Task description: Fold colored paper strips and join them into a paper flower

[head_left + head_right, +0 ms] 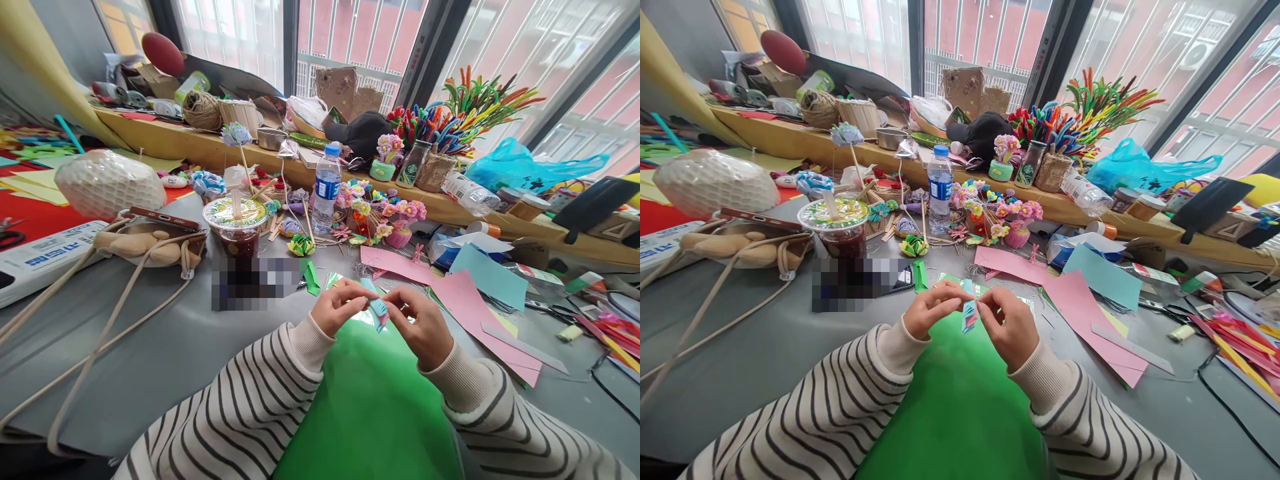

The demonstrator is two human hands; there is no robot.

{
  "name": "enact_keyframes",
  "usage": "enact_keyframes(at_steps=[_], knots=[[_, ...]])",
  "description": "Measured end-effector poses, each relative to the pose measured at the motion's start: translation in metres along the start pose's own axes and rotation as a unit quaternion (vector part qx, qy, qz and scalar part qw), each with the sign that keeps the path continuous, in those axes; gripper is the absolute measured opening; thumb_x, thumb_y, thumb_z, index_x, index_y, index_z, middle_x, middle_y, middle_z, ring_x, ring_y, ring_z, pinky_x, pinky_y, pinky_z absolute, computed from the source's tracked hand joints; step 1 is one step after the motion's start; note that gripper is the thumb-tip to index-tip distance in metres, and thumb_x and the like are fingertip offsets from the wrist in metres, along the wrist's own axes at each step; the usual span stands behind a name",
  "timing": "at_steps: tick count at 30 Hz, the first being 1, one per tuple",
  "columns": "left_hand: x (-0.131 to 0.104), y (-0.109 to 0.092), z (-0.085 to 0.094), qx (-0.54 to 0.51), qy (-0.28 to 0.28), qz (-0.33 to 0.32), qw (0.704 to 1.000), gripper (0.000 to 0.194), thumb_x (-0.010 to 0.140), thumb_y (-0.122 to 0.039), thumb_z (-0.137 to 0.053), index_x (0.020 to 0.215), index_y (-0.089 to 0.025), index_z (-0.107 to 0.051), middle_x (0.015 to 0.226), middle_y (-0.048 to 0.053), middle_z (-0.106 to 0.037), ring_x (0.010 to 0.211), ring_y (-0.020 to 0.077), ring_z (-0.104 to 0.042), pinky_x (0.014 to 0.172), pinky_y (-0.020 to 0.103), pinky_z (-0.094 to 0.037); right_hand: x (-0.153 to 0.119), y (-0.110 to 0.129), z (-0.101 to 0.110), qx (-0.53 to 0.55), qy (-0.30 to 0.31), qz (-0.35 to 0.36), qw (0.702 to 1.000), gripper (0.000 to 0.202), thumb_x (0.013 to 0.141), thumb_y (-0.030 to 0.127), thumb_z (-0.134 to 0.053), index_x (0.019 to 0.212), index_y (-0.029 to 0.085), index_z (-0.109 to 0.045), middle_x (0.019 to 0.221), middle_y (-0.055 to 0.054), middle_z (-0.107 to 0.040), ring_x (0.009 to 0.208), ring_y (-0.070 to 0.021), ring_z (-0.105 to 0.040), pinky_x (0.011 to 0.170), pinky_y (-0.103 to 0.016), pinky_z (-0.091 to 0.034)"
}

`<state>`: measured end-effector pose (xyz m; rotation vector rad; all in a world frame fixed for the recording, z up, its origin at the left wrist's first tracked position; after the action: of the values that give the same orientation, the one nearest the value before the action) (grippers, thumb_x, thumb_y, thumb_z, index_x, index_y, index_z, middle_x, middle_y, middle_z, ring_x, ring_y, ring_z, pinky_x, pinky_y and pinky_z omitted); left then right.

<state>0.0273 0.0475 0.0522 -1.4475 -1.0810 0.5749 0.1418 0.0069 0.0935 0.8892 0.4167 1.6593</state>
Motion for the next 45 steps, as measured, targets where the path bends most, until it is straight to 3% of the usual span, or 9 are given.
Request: enact_keyframes(at_steps=[5, 11, 18, 22, 30, 34, 37, 42, 45], knots=[[0.001, 0.011, -0.002, -0.076, -0.022, 0.070, 0.994, 0.024, 0.058, -0.034, -0.069, 0.065, -0.013, -0.061, 0.072, 0.002, -0.054, 0.068, 0.0119, -0.053, 0.066, 0.026, -0.043, -0.007, 0.014, -0.004, -0.105, -0.022, 0.093, 0.990, 0.014, 0.077, 0.019, -0.044, 0.064, 0.017, -0.051, 0.059, 0.001, -0.047, 0.049, -0.0091, -0.041, 0.048, -0.022, -0.035], [0.001, 0.021, 0.003, -0.127, -0.068, 0.101, 0.985, 0.057, 0.042, -0.019, -0.078, 0.091, -0.018, -0.050, 0.067, -0.003, -0.056, 0.064, 0.0114, -0.056, 0.065, 0.027, -0.045, -0.009, 0.016, -0.010, -0.160, -0.027, 0.120, 0.979, 0.014, 0.078, 0.018, -0.042, 0.066, 0.017, -0.050, 0.061, 0.001, -0.047, 0.052, -0.0101, -0.043, 0.051, -0.022, -0.034], [0.001, 0.006, 0.002, 0.044, -0.024, 0.023, 0.998, 0.013, 0.060, -0.019, -0.066, 0.072, -0.015, -0.064, 0.076, 0.004, -0.060, 0.077, 0.0163, -0.054, 0.073, 0.031, -0.043, -0.005, 0.009, -0.010, -0.114, -0.017, 0.062, 0.991, 0.015, 0.076, 0.020, -0.044, 0.063, 0.017, -0.049, 0.056, 0.002, -0.047, 0.048, -0.0093, -0.041, 0.048, -0.022, -0.033], [0.001, -0.006, 0.005, 0.154, -0.046, -0.053, 0.986, 0.010, 0.060, -0.012, -0.061, 0.065, -0.019, -0.067, 0.076, 0.004, -0.052, 0.079, 0.0162, -0.049, 0.072, 0.029, -0.041, -0.001, -0.001, -0.010, -0.059, 0.003, -0.006, 0.998, 0.015, 0.074, 0.023, -0.045, 0.062, 0.017, -0.051, 0.053, 0.002, -0.048, 0.046, -0.0092, -0.041, 0.044, -0.021, -0.033], [0.000, 0.007, 0.002, 0.012, -0.034, 0.021, 0.999, 0.009, 0.063, -0.024, -0.061, 0.062, -0.015, -0.062, 0.073, 0.004, -0.051, 0.078, 0.0154, -0.049, 0.068, 0.026, -0.041, -0.002, 0.005, -0.010, -0.043, -0.005, 0.017, 0.999, 0.013, 0.074, 0.022, -0.046, 0.063, 0.017, -0.051, 0.055, 0.001, -0.049, 0.047, -0.0091, -0.042, 0.045, -0.021, -0.035], [-0.001, 0.016, 0.001, -0.079, -0.050, 0.088, 0.992, 0.036, 0.054, -0.026, -0.071, 0.085, -0.017, -0.054, 0.072, 0.000, -0.054, 0.062, 0.0097, -0.050, 0.054, 0.021, -0.038, -0.003, 0.010, -0.011, -0.050, -0.010, 0.039, 0.998, 0.013, 0.074, 0.020, -0.045, 0.063, 0.017, -0.050, 0.055, 0.001, -0.049, 0.046, -0.0090, -0.041, 0.045, -0.021, -0.035], [0.000, 0.018, -0.003, -0.094, -0.009, 0.118, 0.989, 0.051, 0.053, -0.027, -0.073, 0.099, -0.017, -0.053, 0.075, 0.002, -0.058, 0.064, 0.0110, -0.051, 0.050, 0.020, -0.035, -0.003, 0.010, -0.010, -0.046, -0.011, 0.032, 0.998, 0.015, 0.074, 0.021, -0.046, 0.060, 0.017, -0.049, 0.054, 0.001, -0.048, 0.046, -0.0090, -0.040, 0.044, -0.022, -0.034], [0.001, 0.023, -0.003, -0.109, 0.000, 0.136, 0.985, 0.035, 0.049, -0.027, -0.074, 0.079, -0.014, -0.060, 0.073, 0.002, -0.060, 0.065, 0.0123, -0.053, 0.052, 0.021, -0.035, -0.001, -0.001, -0.013, 0.005, 0.007, -0.021, 1.000, 0.016, 0.074, 0.026, -0.047, 0.060, 0.017, -0.049, 0.056, 0.000, -0.050, 0.049, -0.0102, -0.042, 0.046, -0.022, -0.035], [0.002, 0.020, 0.001, -0.068, -0.017, 0.090, 0.993, 0.024, 0.051, -0.024, -0.072, 0.068, -0.014, -0.059, 0.067, 0.002, -0.060, 0.066, 0.0133, -0.054, 0.062, 0.027, -0.041, 0.000, -0.013, -0.019, 0.048, 0.026, -0.056, 0.997, 0.018, 0.073, 0.029, -0.046, 0.060, 0.017, -0.050, 0.054, 0.001, -0.048, 0.049, -0.0104, -0.042, 0.046, -0.022, -0.036]])
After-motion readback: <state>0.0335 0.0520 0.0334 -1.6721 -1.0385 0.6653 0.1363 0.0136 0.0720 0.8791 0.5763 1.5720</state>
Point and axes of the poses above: each hand's wrist, its own x-axis towards the middle knuckle, its own z-axis out of the back of the hand, y = z × x, the point moved 7 cm from there along x, towards the middle knuckle
